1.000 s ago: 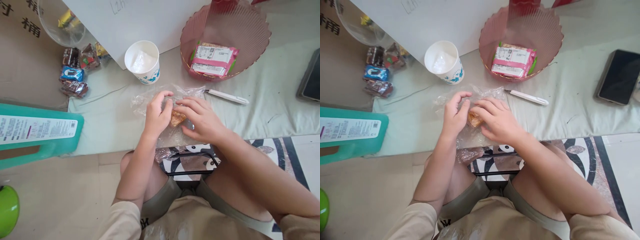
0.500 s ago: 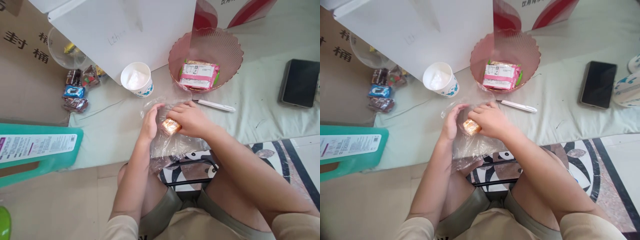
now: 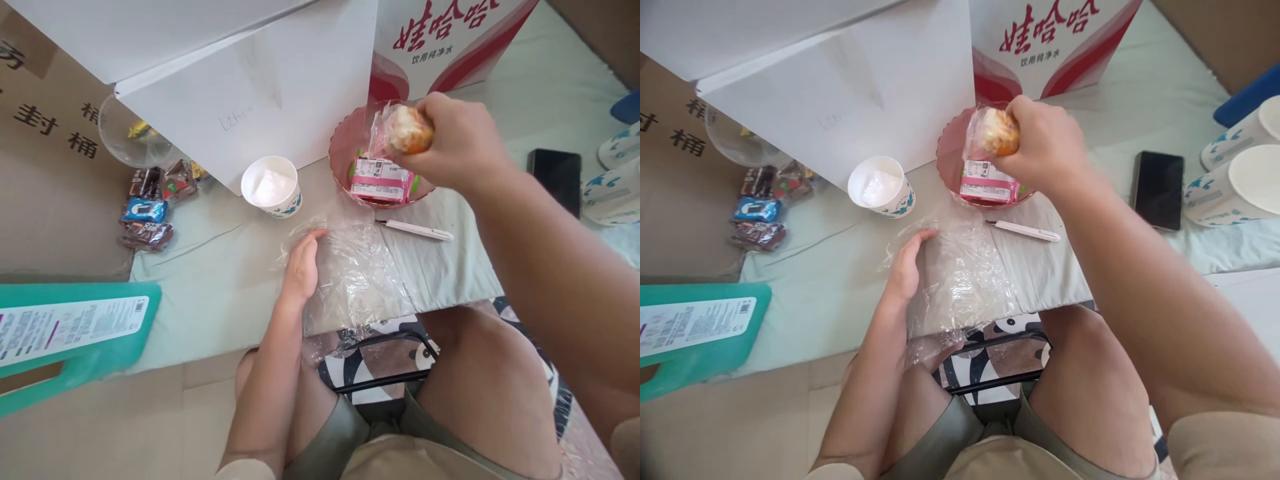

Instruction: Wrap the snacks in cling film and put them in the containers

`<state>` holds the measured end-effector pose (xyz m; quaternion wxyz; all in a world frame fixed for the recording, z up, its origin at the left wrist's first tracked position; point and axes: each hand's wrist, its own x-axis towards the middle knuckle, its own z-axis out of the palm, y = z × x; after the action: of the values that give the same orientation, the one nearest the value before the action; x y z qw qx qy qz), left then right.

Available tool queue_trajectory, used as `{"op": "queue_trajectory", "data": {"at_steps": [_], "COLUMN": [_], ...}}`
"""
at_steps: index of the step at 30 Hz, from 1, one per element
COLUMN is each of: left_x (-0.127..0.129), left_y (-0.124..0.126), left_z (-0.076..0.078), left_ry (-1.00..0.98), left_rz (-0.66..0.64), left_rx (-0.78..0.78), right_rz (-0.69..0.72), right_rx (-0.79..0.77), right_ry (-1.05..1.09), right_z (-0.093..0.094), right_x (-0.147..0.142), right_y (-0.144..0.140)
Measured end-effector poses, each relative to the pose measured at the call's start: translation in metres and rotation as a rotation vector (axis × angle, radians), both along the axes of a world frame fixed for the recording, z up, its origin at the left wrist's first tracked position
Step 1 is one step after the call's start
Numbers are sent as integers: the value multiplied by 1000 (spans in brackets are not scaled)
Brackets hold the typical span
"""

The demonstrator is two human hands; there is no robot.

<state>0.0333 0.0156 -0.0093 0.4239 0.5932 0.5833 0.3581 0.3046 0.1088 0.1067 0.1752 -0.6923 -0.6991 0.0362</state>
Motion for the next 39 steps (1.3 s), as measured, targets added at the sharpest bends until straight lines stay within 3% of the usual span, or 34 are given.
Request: {"op": "queue_trajectory", "data": {"at_steps": [3, 6, 9, 12, 15, 18, 22, 26, 28, 30, 32, 34, 37, 39], "left_x": [0, 0, 0, 1, 2, 3, 4, 0, -9, -22, -34, -42, -41, -36], "left_y": [-1, -2, -1, 0, -1, -3, -7, -9, -8, -7, -3, 1, 7, 10], "left_z": [4, 9, 12, 14, 17, 17, 15, 18, 21, 21, 18, 13, 8, 9], "left_ry": [33, 49, 30, -25, -65, -116, -230, -317, -240, -28, 176, 264, 214, 88], "left_rz": [-12, -26, -28, -21, -23, -26, -11, 104, 289, 495, 569, 480, 387, 431], "left_rx": [-9, -13, 0, 17, 33, 63, 155, 339, 497, 588, 496, 277, 96, 61], "right_rz": [-16, -31, 37, 281, 504, 603, 720, 679, 628, 551, 469, 415, 333, 226], "right_rx": [-95, -40, 168, 301, 259, 211, 135, 67, 67, 82, 89, 78, 61, 65], "right_ry": [-102, -59, 157, 314, 417, 423, 390, 309, 291, 303, 316, 309, 305, 310], "right_z": [-11, -17, -14, -18, -40, -68, -96, -111, -113, -114, -113, -112, -112, -112], "right_x": [4, 8, 9, 5, -4, -9, -7, -6, -7, -9, -9, -9, -10, -11], "right_y": [49, 59, 20, -45, -99, -124, -128, -128, -127, -126, -125, -123, -122, -122]}}
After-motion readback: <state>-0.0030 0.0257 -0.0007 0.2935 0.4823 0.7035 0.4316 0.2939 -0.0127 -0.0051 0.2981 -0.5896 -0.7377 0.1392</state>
